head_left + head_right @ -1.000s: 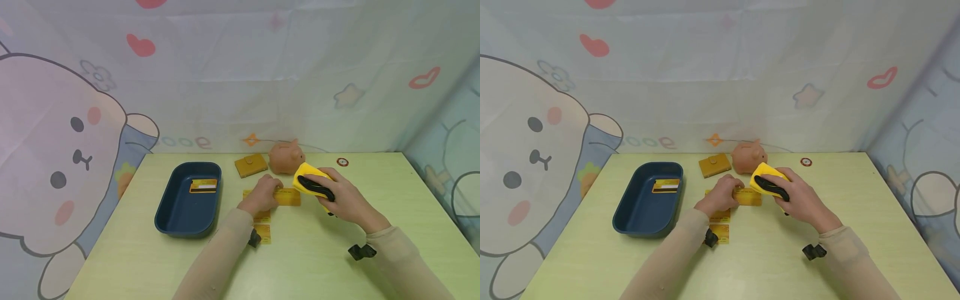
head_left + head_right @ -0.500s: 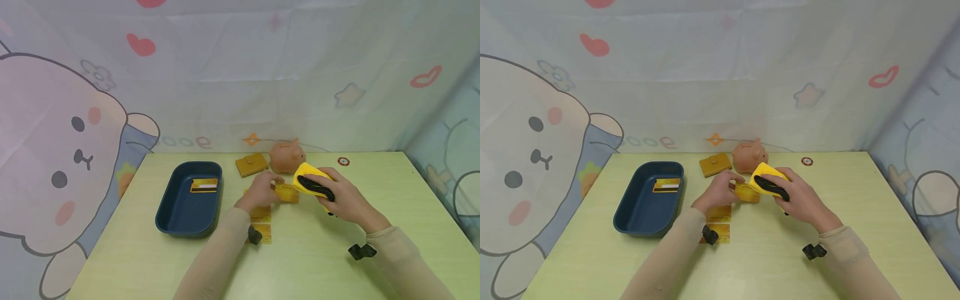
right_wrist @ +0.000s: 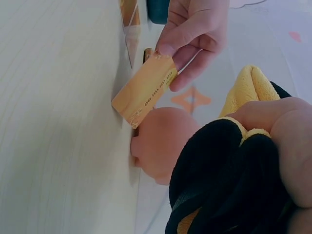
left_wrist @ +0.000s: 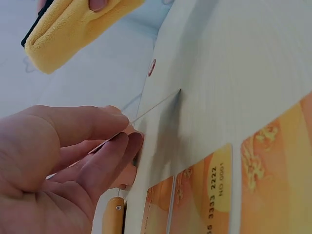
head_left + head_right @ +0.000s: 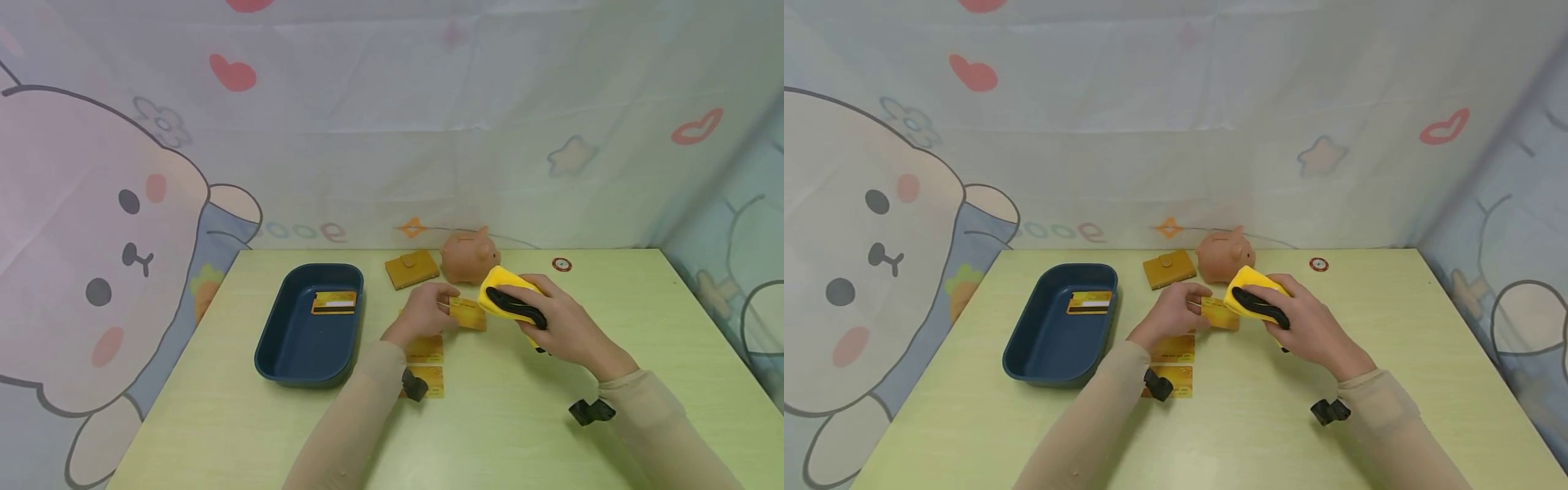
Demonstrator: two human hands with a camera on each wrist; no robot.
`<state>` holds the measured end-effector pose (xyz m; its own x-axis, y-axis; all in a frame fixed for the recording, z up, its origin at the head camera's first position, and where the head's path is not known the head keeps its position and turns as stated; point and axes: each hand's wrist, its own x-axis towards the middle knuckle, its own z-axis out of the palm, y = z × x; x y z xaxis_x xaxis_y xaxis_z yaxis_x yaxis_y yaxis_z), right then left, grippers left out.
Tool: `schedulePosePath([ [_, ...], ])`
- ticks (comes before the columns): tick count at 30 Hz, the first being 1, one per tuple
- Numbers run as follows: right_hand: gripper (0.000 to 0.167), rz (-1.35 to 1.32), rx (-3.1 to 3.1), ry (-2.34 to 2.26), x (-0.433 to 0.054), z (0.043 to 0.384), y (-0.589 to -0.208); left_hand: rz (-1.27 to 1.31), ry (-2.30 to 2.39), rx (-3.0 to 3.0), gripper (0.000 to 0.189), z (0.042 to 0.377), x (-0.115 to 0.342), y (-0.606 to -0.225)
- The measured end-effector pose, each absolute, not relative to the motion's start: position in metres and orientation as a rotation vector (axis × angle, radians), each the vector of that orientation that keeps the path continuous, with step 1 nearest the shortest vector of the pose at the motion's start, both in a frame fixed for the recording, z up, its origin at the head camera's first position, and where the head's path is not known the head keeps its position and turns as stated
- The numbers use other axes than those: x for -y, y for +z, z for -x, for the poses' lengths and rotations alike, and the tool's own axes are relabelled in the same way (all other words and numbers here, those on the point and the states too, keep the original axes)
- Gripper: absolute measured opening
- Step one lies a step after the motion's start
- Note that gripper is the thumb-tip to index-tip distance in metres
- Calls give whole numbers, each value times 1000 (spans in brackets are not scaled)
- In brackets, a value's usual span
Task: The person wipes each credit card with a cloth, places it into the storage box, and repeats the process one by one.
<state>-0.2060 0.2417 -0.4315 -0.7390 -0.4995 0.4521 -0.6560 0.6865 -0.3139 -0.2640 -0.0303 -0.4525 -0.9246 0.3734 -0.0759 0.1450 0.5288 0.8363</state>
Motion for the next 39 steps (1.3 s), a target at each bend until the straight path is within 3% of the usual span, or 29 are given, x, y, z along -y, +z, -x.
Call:
schedulePosePath([
  [18,74,-933,2576,675,-228,209,-430,-276,1629,-2346,54,253,44,-453],
  [39,74,-1109,2508,687,-189,214,-438,-316,1949,-1919,57,234,57,-454],
])
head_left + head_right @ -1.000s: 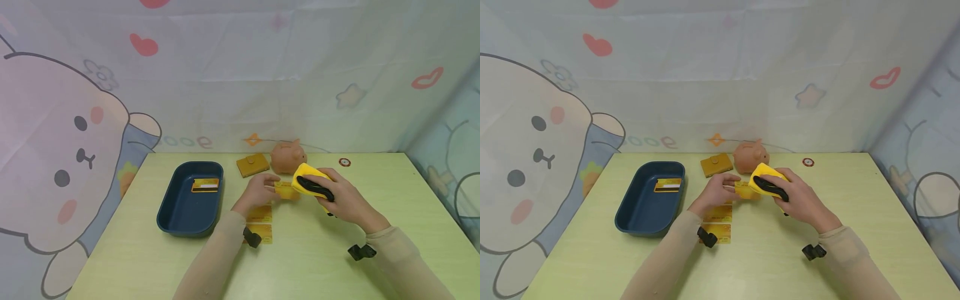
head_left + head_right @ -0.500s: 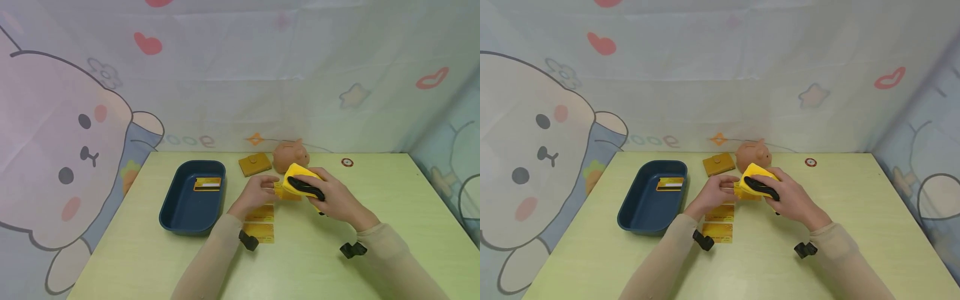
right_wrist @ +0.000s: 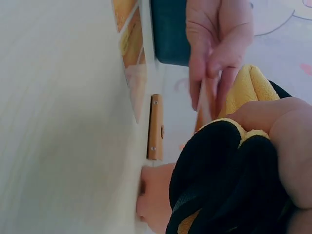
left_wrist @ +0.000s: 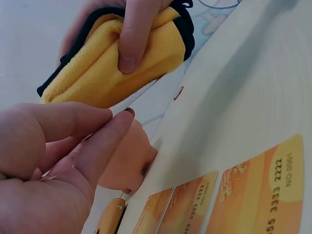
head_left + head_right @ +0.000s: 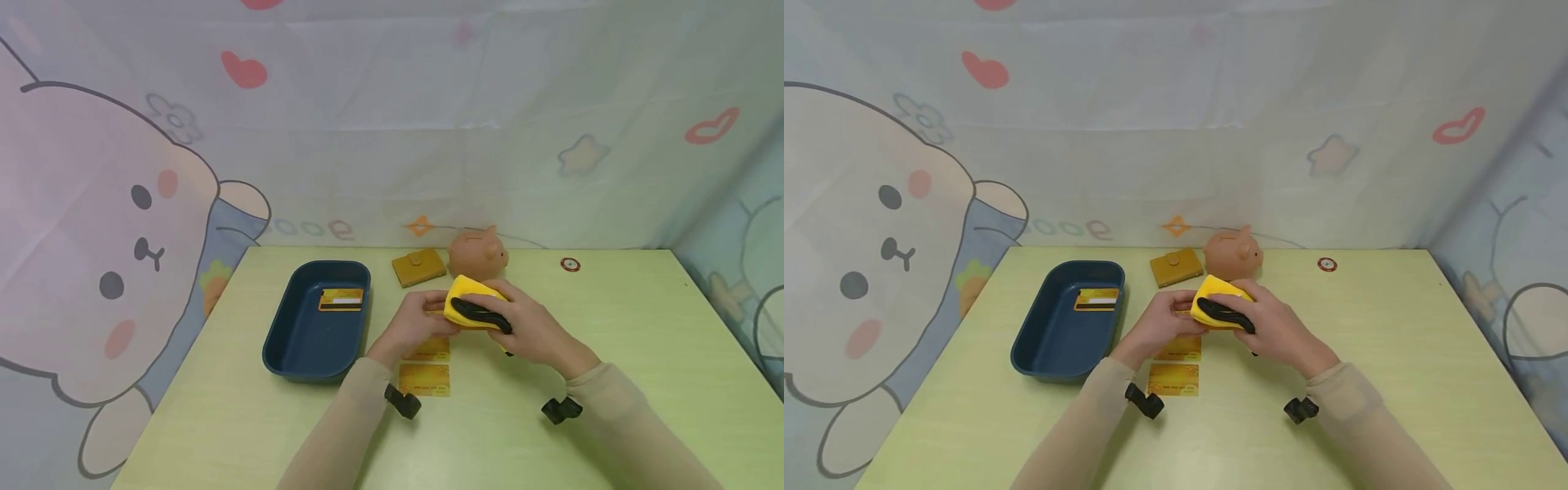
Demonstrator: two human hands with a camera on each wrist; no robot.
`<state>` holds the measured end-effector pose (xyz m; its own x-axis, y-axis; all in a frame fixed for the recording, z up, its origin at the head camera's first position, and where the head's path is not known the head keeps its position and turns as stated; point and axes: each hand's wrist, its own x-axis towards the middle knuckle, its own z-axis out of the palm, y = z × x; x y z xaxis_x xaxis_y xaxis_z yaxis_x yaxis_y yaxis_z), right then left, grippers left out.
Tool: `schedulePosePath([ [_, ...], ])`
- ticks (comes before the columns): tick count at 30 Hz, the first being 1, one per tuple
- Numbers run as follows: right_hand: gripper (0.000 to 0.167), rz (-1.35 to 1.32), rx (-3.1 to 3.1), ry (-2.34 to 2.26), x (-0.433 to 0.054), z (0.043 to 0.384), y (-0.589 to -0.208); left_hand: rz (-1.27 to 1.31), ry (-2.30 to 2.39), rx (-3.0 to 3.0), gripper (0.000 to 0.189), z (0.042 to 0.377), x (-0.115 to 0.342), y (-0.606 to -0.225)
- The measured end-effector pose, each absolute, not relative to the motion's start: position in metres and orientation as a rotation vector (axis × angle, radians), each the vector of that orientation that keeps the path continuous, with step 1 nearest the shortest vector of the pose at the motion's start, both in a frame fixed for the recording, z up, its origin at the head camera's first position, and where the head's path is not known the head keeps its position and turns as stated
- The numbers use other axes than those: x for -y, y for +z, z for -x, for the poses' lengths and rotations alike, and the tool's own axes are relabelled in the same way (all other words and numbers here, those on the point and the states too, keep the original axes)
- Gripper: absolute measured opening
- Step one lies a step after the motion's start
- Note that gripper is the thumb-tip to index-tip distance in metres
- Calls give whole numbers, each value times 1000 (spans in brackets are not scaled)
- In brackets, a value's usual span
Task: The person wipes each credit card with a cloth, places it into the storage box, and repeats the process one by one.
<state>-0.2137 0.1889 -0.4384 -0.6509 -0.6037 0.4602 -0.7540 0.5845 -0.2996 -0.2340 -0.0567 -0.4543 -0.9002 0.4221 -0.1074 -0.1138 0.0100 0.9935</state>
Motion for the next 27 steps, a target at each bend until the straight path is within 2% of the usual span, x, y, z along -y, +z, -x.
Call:
schedulePosePath([
  [27,71,-1108,2514,604,-184,211,-437,-442,2069,-1872,52,224,57,-443],
])
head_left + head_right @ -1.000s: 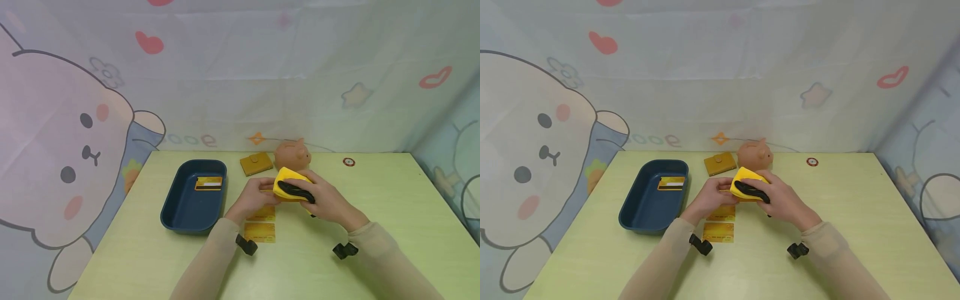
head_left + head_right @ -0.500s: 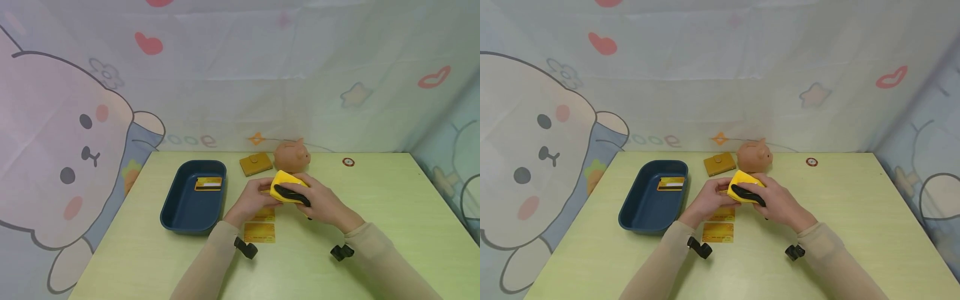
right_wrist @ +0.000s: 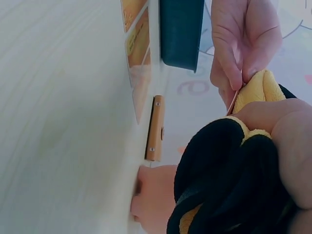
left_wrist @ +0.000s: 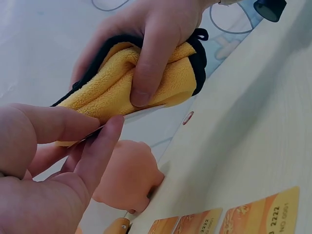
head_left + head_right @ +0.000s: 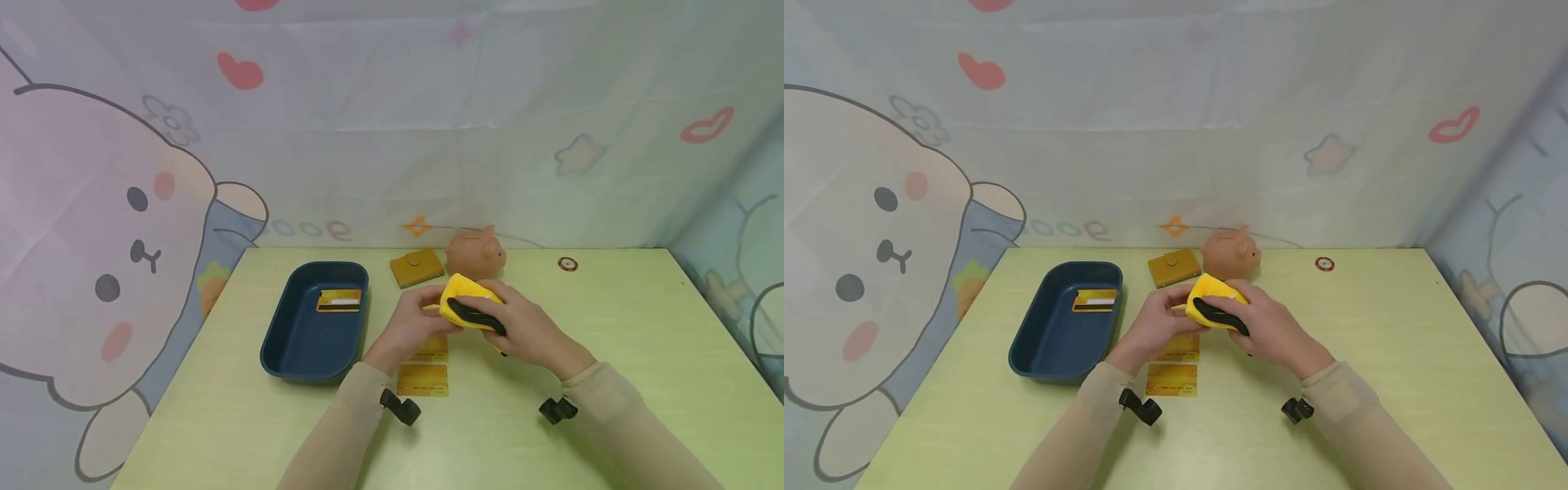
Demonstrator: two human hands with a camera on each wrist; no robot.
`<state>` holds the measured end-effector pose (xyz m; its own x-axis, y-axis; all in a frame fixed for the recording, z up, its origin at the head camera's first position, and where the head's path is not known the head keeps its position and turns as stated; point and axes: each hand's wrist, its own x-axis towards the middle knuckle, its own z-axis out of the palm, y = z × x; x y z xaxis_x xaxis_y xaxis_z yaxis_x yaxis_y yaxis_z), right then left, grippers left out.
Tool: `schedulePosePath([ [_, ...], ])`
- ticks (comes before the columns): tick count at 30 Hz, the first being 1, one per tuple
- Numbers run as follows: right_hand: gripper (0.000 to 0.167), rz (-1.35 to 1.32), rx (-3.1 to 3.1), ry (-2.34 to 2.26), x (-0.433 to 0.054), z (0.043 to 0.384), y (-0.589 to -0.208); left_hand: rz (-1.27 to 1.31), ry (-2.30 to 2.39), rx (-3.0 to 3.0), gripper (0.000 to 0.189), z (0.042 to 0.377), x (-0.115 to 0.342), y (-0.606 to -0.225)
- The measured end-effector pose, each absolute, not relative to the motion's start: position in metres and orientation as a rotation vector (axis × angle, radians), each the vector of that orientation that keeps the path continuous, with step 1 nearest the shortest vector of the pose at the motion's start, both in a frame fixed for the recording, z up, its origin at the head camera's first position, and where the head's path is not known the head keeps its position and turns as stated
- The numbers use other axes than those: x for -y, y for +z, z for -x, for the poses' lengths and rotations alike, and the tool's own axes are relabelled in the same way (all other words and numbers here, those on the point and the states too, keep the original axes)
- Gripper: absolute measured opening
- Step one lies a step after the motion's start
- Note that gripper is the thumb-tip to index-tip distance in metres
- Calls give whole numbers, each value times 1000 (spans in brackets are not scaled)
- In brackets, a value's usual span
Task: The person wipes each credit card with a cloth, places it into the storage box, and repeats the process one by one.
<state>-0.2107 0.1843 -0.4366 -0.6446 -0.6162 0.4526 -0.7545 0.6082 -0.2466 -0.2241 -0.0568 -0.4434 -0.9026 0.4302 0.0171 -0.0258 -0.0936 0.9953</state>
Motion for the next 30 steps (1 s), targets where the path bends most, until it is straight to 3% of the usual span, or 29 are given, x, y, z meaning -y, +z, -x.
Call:
schedulePosePath([
  [22,81,-1150,2463,545,-201,208,-436,-307,2189,-1804,55,214,58,-431],
  [30,78,-1136,2466,541,-211,207,-440,-267,2190,-1816,55,211,59,-429],
])
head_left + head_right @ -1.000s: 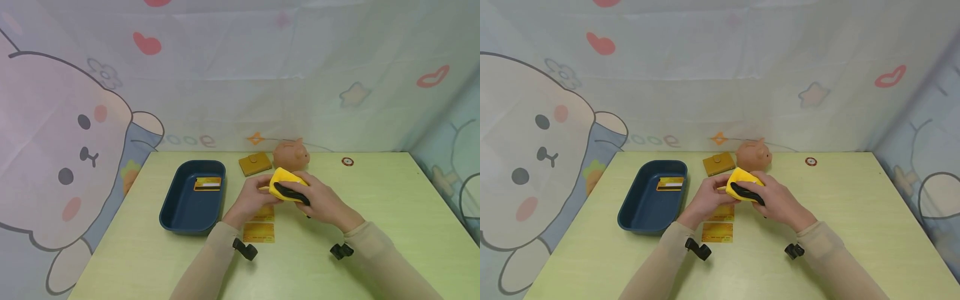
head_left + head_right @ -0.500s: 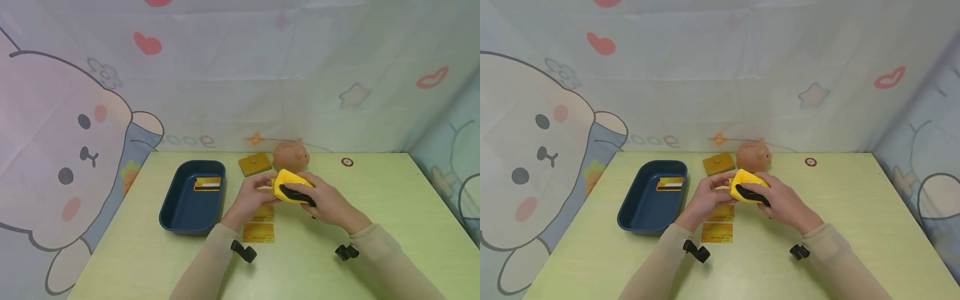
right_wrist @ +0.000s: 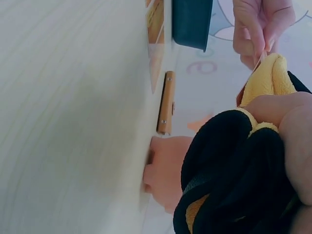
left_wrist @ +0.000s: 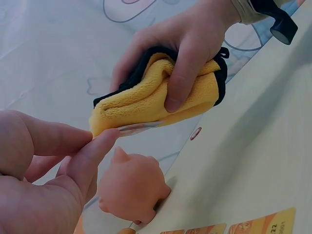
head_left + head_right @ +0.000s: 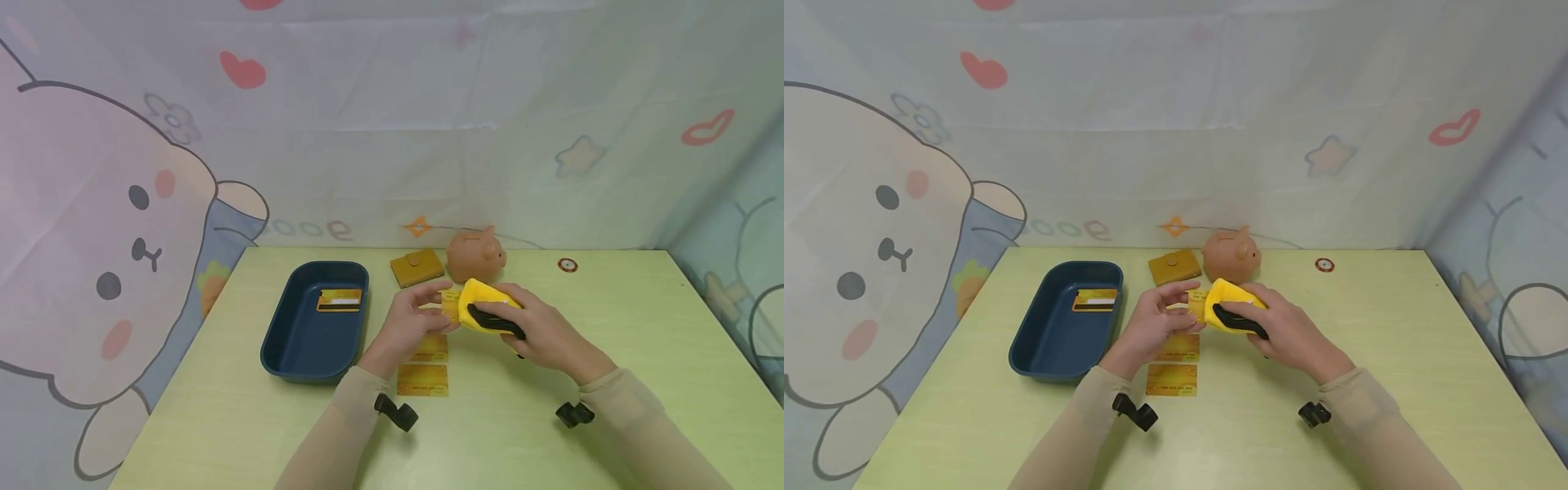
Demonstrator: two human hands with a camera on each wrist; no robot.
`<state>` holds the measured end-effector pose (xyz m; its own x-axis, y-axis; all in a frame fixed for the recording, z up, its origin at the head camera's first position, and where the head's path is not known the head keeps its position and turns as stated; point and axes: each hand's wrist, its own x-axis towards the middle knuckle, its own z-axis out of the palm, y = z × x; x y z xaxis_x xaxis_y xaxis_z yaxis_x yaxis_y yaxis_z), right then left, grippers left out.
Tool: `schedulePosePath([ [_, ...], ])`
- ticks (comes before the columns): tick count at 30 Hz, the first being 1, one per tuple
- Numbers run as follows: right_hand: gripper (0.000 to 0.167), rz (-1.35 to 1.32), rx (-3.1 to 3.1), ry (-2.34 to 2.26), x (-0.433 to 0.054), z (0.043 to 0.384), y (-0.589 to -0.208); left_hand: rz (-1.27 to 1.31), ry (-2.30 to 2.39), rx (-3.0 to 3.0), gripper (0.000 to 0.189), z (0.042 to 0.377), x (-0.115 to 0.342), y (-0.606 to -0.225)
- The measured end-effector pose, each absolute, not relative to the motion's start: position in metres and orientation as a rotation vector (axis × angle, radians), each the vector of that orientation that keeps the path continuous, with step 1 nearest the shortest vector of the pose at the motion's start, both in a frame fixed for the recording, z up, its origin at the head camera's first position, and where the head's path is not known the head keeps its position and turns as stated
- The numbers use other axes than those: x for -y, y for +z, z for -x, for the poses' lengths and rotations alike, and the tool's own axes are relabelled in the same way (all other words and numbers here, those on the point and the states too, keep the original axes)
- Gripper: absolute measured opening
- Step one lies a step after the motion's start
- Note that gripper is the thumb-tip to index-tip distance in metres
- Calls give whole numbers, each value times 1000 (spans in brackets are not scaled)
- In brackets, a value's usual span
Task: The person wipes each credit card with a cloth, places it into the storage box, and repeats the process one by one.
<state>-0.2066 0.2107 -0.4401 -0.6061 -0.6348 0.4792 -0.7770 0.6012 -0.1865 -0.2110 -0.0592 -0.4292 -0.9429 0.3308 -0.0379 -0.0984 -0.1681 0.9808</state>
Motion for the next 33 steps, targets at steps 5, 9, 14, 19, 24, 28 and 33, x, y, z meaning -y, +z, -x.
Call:
schedulePosePath([
  [5,77,-1138,2458,524,-214,207,-443,-252,2195,-1815,55,210,61,-429],
  [9,77,-1145,2444,523,-216,208,-446,-243,2214,-1801,53,211,62,-429],
  [14,79,-1144,2451,515,-219,209,-450,-249,2248,-1773,54,212,64,-429],
  [19,79,-1136,2465,490,-223,208,-452,-250,2271,-1748,54,212,65,-429],
  [24,77,-1125,2455,454,-228,207,-453,-243,2285,-1746,54,211,65,-428],
  [28,77,-1089,2448,426,-231,209,-454,-226,2294,-1747,53,210,64,-428],
  [33,76,-1046,2445,391,-233,210,-452,-177,2278,-1763,53,210,63,-430],
])
